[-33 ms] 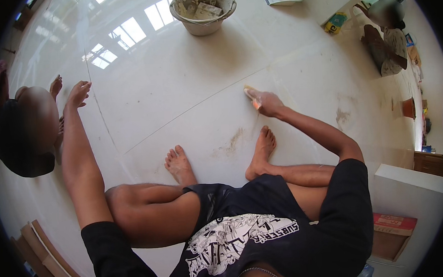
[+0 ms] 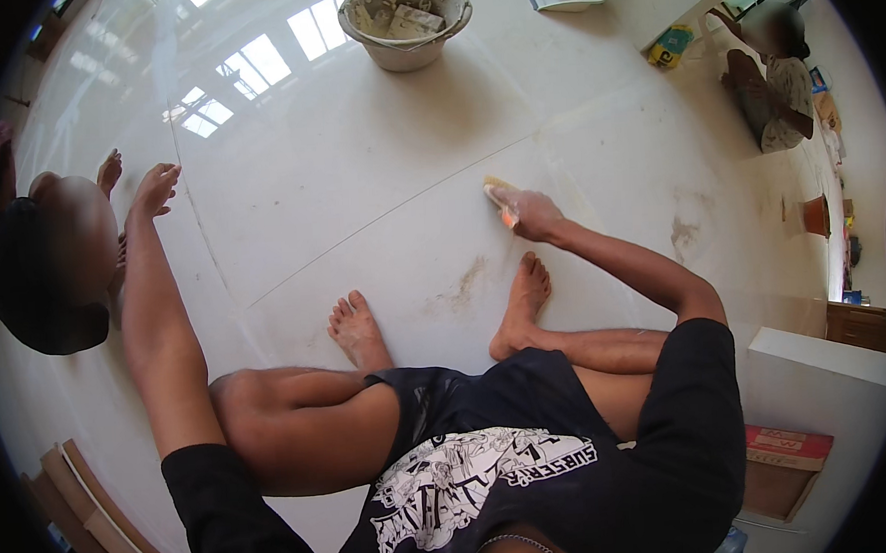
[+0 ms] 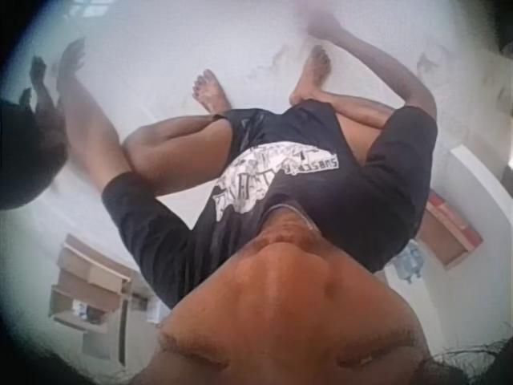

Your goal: The person sits on a tiled floor and applies grout to the joints between tiles using a small brush and a rubber float. They repeatedly dip the tools into a bucket of grout and spread the material along the tile seams.

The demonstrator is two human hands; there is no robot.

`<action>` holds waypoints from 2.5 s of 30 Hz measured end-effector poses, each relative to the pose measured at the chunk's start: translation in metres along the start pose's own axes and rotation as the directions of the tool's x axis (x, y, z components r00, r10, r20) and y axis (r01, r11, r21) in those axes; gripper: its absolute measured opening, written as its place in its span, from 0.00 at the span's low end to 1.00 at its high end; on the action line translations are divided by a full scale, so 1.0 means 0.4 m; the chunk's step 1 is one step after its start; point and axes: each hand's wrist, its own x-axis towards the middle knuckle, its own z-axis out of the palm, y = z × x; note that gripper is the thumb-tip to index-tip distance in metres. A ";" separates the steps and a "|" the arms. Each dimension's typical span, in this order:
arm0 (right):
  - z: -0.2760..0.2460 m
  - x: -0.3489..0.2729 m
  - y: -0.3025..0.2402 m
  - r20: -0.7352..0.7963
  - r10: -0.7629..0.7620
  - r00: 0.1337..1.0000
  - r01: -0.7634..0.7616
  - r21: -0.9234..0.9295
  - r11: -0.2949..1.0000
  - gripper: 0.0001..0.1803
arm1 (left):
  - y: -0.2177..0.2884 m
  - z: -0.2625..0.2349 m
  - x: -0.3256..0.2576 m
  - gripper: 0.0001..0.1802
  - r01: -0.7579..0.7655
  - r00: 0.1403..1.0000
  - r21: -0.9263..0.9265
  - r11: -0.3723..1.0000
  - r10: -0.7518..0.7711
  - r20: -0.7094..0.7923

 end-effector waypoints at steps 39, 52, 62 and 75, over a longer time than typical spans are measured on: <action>0.006 -0.022 -0.175 0.122 -0.085 0.989 0.086 -0.002 0.996 0.22 | -0.040 -0.011 -0.040 0.27 0.046 0.998 -0.030 0.998 -0.047 -0.043; -0.010 -0.015 -0.307 0.429 -0.227 0.874 0.209 0.089 0.974 0.25 | 0.012 -0.004 -0.052 0.26 0.013 0.998 0.025 1.000 -0.011 -0.062; 0.202 0.104 -0.385 -0.019 -0.435 0.900 0.434 -0.035 0.900 0.25 | 0.053 -0.019 -0.052 0.27 -0.025 0.999 0.032 0.999 0.026 -0.030; 0.034 0.096 -0.387 0.267 -0.355 0.896 0.316 0.178 0.932 0.23 | 0.019 -0.016 -0.060 0.26 -0.019 0.999 0.038 0.999 0.020 -0.030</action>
